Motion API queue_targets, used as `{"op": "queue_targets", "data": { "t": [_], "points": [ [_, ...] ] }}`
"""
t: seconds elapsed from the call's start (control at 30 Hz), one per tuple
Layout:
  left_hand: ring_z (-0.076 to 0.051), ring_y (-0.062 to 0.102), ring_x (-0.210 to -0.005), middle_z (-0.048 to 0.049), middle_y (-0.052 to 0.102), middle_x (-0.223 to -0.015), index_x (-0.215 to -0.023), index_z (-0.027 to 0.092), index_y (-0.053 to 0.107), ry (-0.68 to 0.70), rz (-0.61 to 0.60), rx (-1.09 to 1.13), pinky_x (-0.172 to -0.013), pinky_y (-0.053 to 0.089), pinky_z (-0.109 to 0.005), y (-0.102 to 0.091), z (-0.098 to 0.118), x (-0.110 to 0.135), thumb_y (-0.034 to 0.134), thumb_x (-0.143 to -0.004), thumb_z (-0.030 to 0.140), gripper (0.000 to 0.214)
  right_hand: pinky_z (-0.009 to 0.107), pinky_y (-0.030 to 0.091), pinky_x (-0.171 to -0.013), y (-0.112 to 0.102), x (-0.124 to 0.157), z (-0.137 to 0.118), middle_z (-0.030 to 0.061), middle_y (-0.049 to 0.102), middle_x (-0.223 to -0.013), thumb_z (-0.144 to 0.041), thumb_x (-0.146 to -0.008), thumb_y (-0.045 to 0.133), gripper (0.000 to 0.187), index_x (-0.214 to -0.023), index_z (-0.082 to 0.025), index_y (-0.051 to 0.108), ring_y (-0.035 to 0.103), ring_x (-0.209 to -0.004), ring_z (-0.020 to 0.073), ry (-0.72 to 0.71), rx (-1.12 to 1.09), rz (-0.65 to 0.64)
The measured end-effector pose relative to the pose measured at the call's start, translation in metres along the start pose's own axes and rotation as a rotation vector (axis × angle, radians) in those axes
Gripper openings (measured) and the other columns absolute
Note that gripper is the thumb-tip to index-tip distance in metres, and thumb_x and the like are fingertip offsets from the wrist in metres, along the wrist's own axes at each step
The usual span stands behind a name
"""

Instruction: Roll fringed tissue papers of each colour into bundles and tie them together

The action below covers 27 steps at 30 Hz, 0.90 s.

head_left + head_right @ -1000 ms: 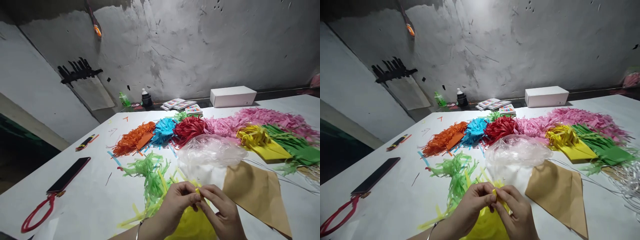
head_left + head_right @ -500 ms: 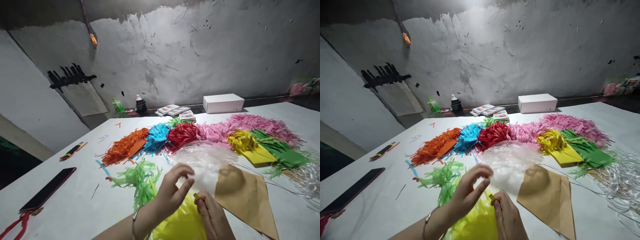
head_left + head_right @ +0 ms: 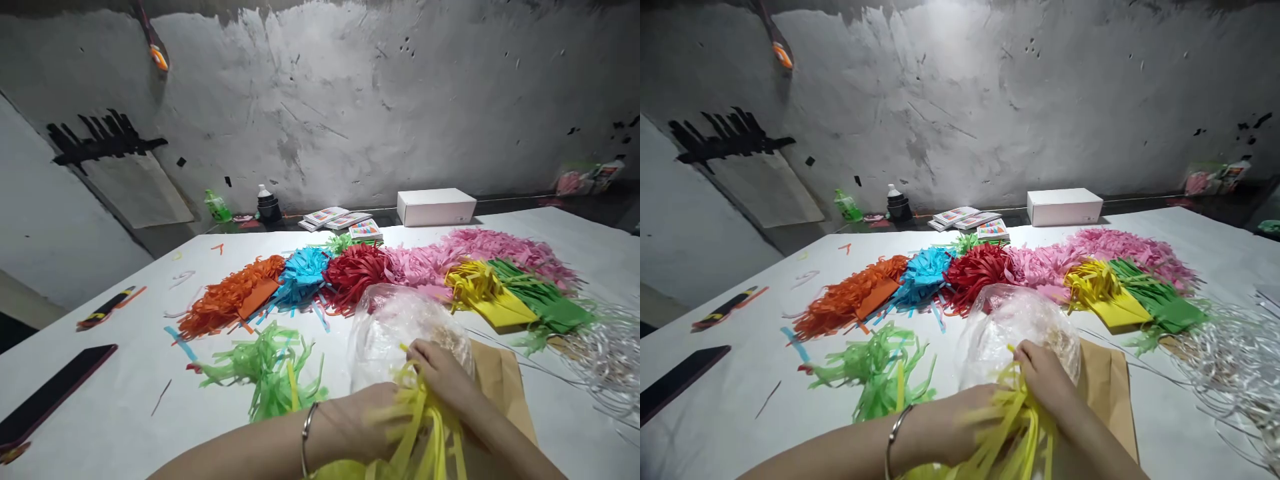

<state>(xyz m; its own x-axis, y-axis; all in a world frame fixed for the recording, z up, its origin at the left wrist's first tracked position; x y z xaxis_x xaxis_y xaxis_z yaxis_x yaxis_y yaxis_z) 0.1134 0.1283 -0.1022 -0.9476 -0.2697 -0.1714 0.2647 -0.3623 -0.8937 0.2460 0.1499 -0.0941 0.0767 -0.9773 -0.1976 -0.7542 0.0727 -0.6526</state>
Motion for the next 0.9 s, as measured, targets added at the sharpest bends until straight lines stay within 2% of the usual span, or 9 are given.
{"op": "queue_targets", "data": {
  "t": [0.07, 0.13, 0.2, 0.33, 0.43, 0.53, 0.7, 0.8, 0.9],
  "points": [
    [-0.017, 0.067, -0.082, -0.0030, 0.071, -0.090, -0.087, 0.018, 0.070, -0.037, -0.042, -0.003, -0.077, 0.056, -0.025, -0.015, -0.010, -0.001, 0.067, -0.083, 0.014, 0.006, 0.023, 0.035, -0.053, 0.017, -0.003, 0.017, -0.0003, 0.061, -0.060, -0.018, -0.090, 0.040, 0.028, -0.064, -0.021, 0.050, 0.057, -0.057, 0.0153, 0.015, 0.053, -0.035],
    [-0.017, 0.067, -0.081, -0.0051, 0.071, -0.087, -0.084, 0.015, 0.071, -0.194, 0.028, -0.040, -0.075, 0.055, -0.024, -0.033, -0.033, -0.004, 0.059, -0.077, 0.001, 0.020, 0.024, 0.034, -0.055, 0.029, -0.002, 0.026, 0.0014, 0.064, -0.064, -0.014, -0.088, 0.038, 0.026, -0.067, -0.021, 0.051, 0.058, -0.060, 0.0159, 0.034, 0.096, -0.067],
    [-0.019, 0.067, -0.087, -0.0099, 0.071, -0.097, -0.093, 0.013, 0.071, -0.305, 0.105, -0.078, -0.078, 0.054, -0.027, -0.044, -0.057, -0.009, 0.051, -0.076, -0.004, 0.031, 0.024, 0.033, -0.057, 0.034, 0.000, 0.028, 0.0023, 0.066, -0.068, -0.012, -0.088, 0.038, 0.025, -0.070, -0.021, 0.052, 0.059, -0.063, 0.0158, 0.047, 0.129, -0.109],
    [-0.022, 0.067, -0.105, -0.0117, 0.069, -0.118, -0.114, 0.016, 0.069, -0.269, 0.057, -0.074, -0.091, 0.053, -0.031, -0.041, -0.094, -0.035, 0.051, -0.079, -0.003, 0.044, 0.024, 0.030, -0.059, 0.038, 0.003, 0.024, 0.0026, 0.068, -0.076, -0.015, -0.092, 0.041, 0.023, -0.075, -0.021, 0.056, 0.061, -0.068, 0.0156, 0.048, 0.190, -0.203],
    [-0.024, 0.059, -0.122, -0.0136, 0.056, -0.141, -0.134, 0.018, 0.056, -0.275, 0.074, -0.075, -0.101, 0.048, -0.035, -0.044, -0.119, -0.063, 0.049, -0.082, -0.003, 0.056, 0.026, 0.027, -0.059, 0.040, 0.008, 0.026, 0.0033, 0.066, -0.076, -0.014, -0.094, 0.039, 0.023, -0.077, -0.021, 0.054, 0.060, -0.068, 0.0163, 0.067, 0.257, -0.235],
    [-0.025, 0.056, -0.125, -0.0158, 0.052, -0.143, -0.135, 0.015, 0.055, -0.326, 0.136, -0.086, -0.104, 0.045, -0.037, -0.053, -0.136, -0.086, 0.048, -0.087, 0.001, 0.050, 0.027, 0.025, -0.058, 0.041, 0.012, 0.029, 0.0031, 0.065, -0.076, -0.015, -0.095, 0.038, 0.023, -0.078, -0.021, 0.053, 0.060, -0.068, 0.0169, 0.082, 0.296, -0.260],
    [-0.020, 0.065, -0.087, -0.0106, 0.068, -0.102, -0.094, 0.014, 0.071, -0.328, 0.084, -0.084, -0.078, 0.051, -0.028, -0.046, -0.130, -0.087, 0.055, -0.085, 0.005, 0.020, 0.026, 0.028, -0.059, 0.041, 0.012, 0.028, 0.0025, 0.067, -0.080, -0.013, -0.094, 0.039, 0.023, -0.081, -0.022, 0.055, 0.063, -0.070, 0.0166, 0.062, 0.292, -0.296],
    [-0.018, 0.063, -0.081, -0.0063, 0.067, -0.092, -0.086, 0.018, 0.071, -0.284, 0.006, -0.071, -0.070, 0.047, -0.024, -0.029, -0.116, -0.078, 0.059, -0.084, 0.008, 0.015, 0.026, 0.030, -0.058, 0.042, 0.011, 0.026, 0.0030, 0.067, -0.079, -0.012, -0.094, 0.040, 0.022, -0.082, -0.021, 0.057, 0.064, -0.069, 0.0175, 0.017, 0.317, -0.297],
    [-0.020, 0.061, -0.080, -0.0076, 0.066, -0.092, -0.083, 0.017, 0.070, -0.277, -0.028, -0.067, -0.068, 0.044, -0.026, -0.019, -0.110, -0.075, 0.060, -0.083, 0.010, 0.012, 0.027, 0.030, -0.056, 0.043, 0.011, 0.023, 0.0032, 0.067, -0.076, -0.010, -0.093, 0.040, 0.023, -0.082, -0.021, 0.058, 0.065, -0.067, 0.0181, -0.042, 0.364, -0.280]
  ]
}}
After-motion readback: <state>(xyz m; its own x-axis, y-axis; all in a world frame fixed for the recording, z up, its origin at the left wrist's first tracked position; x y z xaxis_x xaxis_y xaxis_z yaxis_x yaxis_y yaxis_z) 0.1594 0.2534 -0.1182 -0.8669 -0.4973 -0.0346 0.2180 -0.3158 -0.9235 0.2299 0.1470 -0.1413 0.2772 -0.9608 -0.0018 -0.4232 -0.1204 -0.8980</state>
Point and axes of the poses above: each hand's wrist, its own x-axis away from the middle knuckle, its own y-axis out of the palm, z = x × y, the point moved 5 cm from there along -x, towards the middle knuckle
